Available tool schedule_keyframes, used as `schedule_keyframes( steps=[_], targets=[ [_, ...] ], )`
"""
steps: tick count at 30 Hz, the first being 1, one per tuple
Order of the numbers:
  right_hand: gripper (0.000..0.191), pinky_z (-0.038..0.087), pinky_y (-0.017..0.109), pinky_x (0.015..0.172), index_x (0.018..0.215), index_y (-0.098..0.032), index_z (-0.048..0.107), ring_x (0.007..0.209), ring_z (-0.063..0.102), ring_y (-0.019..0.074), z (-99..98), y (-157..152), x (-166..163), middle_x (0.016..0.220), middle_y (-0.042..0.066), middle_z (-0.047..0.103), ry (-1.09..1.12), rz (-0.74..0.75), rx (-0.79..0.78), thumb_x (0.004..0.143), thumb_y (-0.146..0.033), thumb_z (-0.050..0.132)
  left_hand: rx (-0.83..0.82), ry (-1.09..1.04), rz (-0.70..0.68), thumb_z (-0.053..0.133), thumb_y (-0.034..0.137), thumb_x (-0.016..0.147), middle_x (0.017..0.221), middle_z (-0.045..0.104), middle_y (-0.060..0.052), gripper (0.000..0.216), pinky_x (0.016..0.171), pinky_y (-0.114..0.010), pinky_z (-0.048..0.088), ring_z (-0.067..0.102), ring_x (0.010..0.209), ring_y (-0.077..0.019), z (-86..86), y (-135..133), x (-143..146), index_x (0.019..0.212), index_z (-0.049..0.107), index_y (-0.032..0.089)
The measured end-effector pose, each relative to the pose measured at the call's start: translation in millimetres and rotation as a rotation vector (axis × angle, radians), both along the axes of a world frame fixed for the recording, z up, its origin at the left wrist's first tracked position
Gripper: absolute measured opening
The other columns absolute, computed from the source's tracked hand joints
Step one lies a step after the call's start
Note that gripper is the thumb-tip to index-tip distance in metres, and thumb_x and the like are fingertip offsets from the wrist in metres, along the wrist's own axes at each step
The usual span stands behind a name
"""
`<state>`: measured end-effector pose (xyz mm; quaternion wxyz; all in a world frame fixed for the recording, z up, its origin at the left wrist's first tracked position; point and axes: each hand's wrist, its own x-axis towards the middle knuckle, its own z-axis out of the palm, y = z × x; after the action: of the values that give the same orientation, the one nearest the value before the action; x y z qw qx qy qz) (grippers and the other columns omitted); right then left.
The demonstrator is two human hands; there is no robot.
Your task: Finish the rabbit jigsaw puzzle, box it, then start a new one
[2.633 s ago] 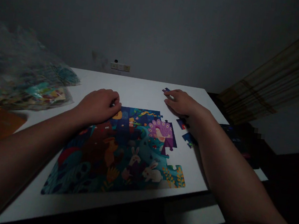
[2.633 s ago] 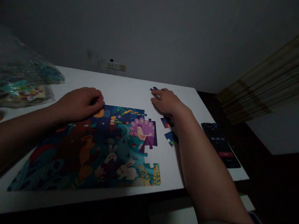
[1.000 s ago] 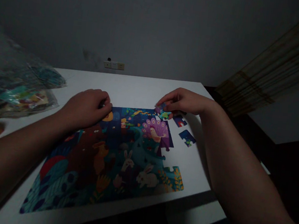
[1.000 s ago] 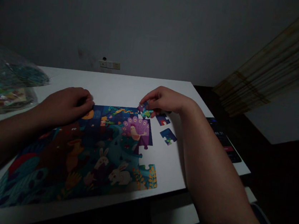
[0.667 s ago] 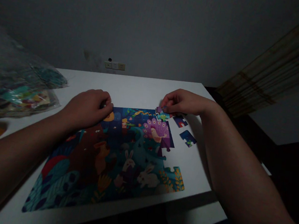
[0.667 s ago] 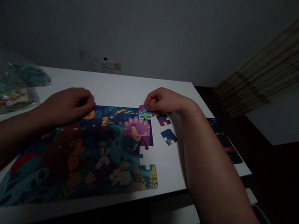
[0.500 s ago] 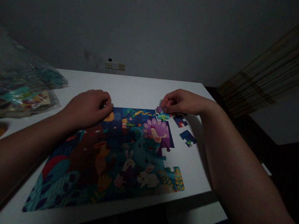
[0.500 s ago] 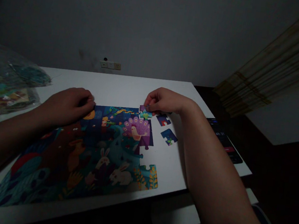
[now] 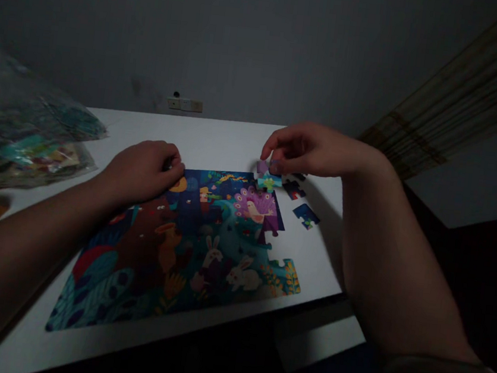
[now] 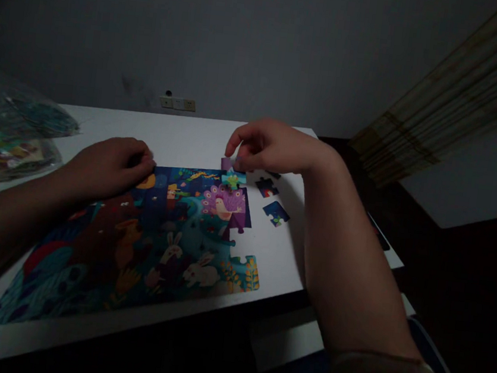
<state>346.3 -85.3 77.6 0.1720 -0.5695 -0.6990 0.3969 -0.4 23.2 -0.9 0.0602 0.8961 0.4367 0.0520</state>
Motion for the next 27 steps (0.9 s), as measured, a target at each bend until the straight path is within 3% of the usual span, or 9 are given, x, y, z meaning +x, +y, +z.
schedule_keyframes(
  steps=[4,9,14,21,27],
  targets=[
    [0.038,0.051,0.030,0.067,0.117,-0.027,0.088,0.077,0.070,0.0195,21.7,-27,-26,0.086,0.000,0.078,-0.146,0.113,-0.039,0.086,-0.048,0.095,0.004,0.001,0.017,0.050,0.057,0.097,0.102,0.079,-0.013,0.043,0.081,-0.041,0.050,0.069,0.093,-0.0321,-1.9,1,0,0.104,0.077,0.024],
    [0.022,0.052,0.032,0.074,0.113,-0.027,0.089,0.081,0.070,0.0206,2.2,-75,-34,0.096,0.002,0.084,-0.192,0.205,-0.034,0.095,-0.036,0.082,0.004,0.005,0.010,0.049,0.057,0.096,0.104,0.078,-0.015,0.047,0.081,-0.043,0.050,0.070,0.091,-0.0335,-3.1,3,-1,0.108,0.078,0.023],
    [0.028,0.050,0.033,0.074,0.120,-0.023,0.088,0.077,0.068,0.0193,-31.8,-119,-30,0.098,0.004,0.084,-0.204,0.035,0.089,0.099,-0.031,0.073,-0.012,-0.004,-0.009,0.051,0.057,0.095,0.104,0.079,-0.015,0.042,0.073,-0.042,0.045,0.068,0.085,-0.0326,0.1,4,-1,0.100,0.075,0.023],
    [0.028,0.048,0.032,0.069,0.116,-0.022,0.086,0.075,0.065,0.0196,-56.4,-143,-38,0.089,0.003,0.078,0.017,-0.227,0.091,0.098,-0.043,0.080,-0.011,-0.020,-0.008,0.052,0.054,0.095,0.108,0.081,-0.014,0.037,0.073,-0.039,0.044,0.068,0.087,-0.0300,2.7,0,-2,0.099,0.073,0.024],
    [0.028,0.047,0.031,0.067,0.119,-0.023,0.087,0.073,0.065,0.0195,-60.7,-154,-42,0.087,0.002,0.077,-0.122,-0.209,0.139,0.104,-0.044,0.077,-0.014,-0.007,0.005,0.051,0.053,0.095,0.110,0.080,-0.016,0.041,0.077,-0.041,0.046,0.070,0.090,-0.0325,1.1,0,-1,0.104,0.075,0.022]
  ],
)
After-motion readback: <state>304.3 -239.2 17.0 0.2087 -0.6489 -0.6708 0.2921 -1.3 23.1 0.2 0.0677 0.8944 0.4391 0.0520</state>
